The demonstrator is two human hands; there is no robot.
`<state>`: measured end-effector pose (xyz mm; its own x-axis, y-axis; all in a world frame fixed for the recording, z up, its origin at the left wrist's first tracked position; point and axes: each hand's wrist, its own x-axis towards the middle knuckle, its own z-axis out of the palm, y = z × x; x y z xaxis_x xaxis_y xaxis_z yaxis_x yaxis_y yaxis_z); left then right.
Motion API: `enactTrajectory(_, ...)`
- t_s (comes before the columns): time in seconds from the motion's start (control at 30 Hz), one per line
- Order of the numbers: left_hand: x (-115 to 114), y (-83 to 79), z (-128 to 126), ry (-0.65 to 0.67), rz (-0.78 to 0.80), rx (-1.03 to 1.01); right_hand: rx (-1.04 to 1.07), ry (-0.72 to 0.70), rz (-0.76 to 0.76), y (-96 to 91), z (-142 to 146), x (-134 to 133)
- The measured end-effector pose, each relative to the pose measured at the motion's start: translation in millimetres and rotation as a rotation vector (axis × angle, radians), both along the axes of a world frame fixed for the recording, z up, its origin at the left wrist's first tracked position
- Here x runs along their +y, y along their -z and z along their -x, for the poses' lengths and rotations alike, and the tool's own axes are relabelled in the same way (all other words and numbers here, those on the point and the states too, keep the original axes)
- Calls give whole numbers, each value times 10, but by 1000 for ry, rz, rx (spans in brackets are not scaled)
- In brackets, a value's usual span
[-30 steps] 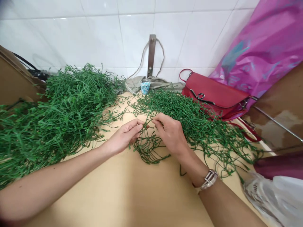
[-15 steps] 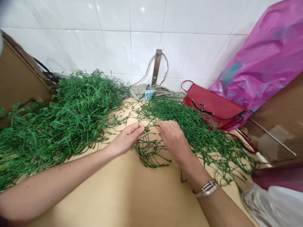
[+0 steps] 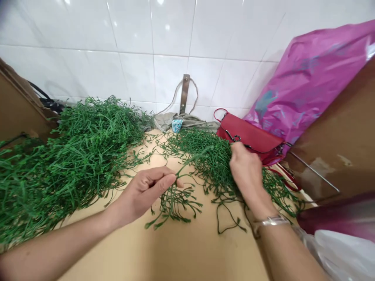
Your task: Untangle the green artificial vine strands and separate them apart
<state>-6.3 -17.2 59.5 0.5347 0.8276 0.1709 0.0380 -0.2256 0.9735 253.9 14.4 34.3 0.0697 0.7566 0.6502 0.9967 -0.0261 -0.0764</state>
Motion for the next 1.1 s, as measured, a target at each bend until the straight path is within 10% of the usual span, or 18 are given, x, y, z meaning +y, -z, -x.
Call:
enactTrajectory(0.3,219,408,-106,-40,334,-161,127,27,-260,126,66,-62)
enactTrajectory(0.6,267,481,-100,-144,223,-195,761,-599,525,-75,686,-317)
enactTrajectory(0.77,296,448,-70,-229,50,-35,996,-669,615,-27,661,-314)
enactTrajectory(1.1,271,482,-69,-128,93,14,831,-581,443,-30,641,-301)
